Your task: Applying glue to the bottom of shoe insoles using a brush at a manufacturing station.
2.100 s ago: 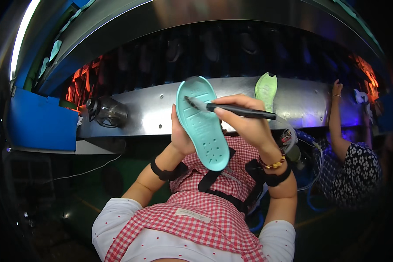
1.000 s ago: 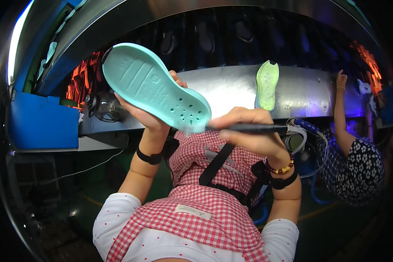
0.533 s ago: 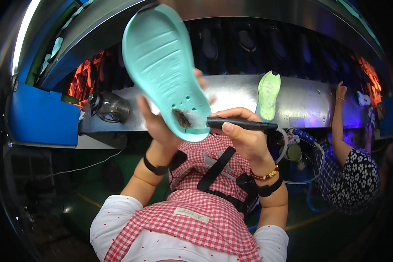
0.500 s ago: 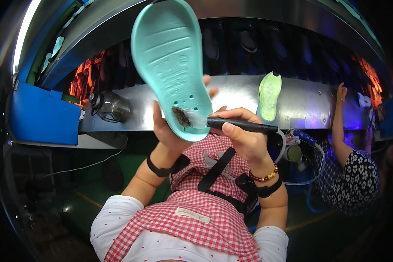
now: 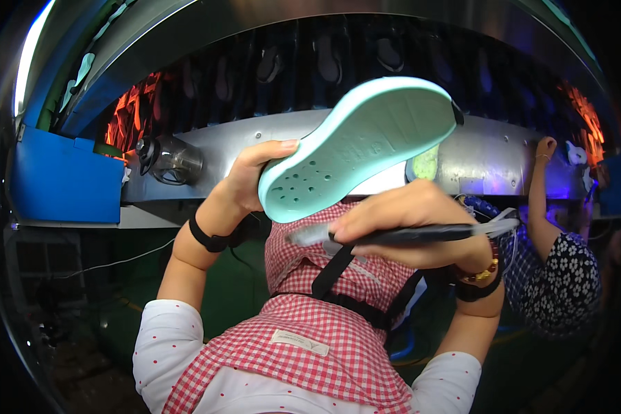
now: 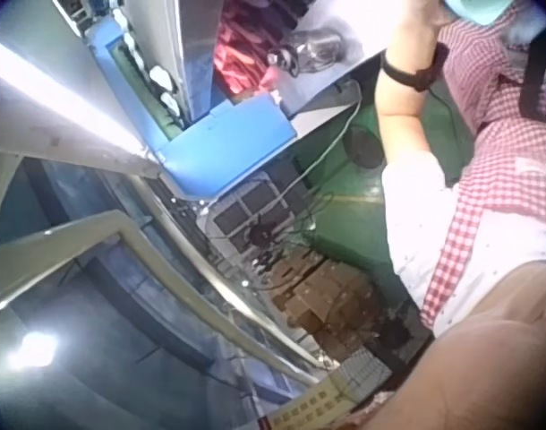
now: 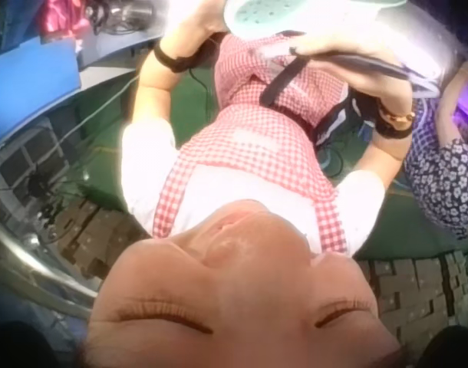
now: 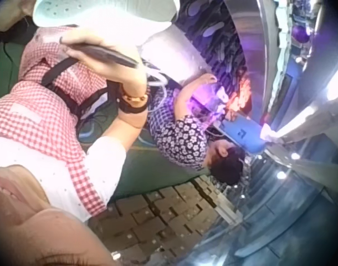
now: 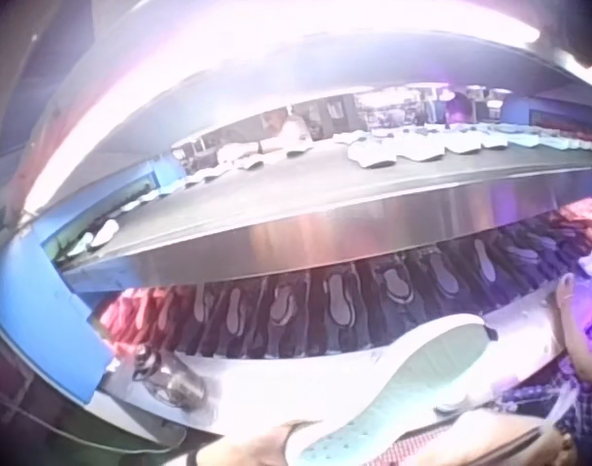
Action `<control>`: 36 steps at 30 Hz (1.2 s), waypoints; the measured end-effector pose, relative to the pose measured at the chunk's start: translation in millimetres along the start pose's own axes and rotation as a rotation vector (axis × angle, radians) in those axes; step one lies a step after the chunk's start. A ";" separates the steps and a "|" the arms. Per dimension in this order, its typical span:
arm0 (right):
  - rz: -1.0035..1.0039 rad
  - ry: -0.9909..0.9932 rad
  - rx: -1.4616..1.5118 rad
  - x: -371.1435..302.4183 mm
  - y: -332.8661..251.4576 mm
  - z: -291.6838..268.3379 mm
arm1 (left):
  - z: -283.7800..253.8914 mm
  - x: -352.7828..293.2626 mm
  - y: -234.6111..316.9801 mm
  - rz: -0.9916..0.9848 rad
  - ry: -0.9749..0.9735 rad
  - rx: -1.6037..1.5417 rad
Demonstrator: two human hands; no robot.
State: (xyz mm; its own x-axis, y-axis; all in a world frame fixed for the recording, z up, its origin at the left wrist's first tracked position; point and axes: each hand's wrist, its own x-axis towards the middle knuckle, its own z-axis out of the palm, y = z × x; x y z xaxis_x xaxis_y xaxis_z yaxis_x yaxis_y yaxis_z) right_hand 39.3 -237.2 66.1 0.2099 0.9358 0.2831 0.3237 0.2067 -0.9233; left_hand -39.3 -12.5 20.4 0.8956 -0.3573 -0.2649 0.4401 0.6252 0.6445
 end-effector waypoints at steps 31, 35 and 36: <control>0.246 0.435 -0.116 -30.6 37.6 33.5 | -21.6 13.5 -60.3 0.232 -0.149 -0.361; 0.339 0.595 0.190 -24.1 65.4 50.2 | -18.9 17.1 -88.2 0.233 0.005 -0.453; 0.276 0.590 0.020 -21.4 63.3 53.4 | -21.7 21.6 -91.3 0.290 0.100 -0.445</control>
State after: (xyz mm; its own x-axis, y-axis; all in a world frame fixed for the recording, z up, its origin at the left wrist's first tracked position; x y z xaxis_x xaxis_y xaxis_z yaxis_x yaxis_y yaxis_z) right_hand 6.0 -229.0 -12.3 0.7563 0.6423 0.1245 0.1694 -0.0085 -0.9855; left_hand -58.7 -62.2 -59.7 0.9767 -0.0718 -0.2022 0.1390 0.9297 0.3411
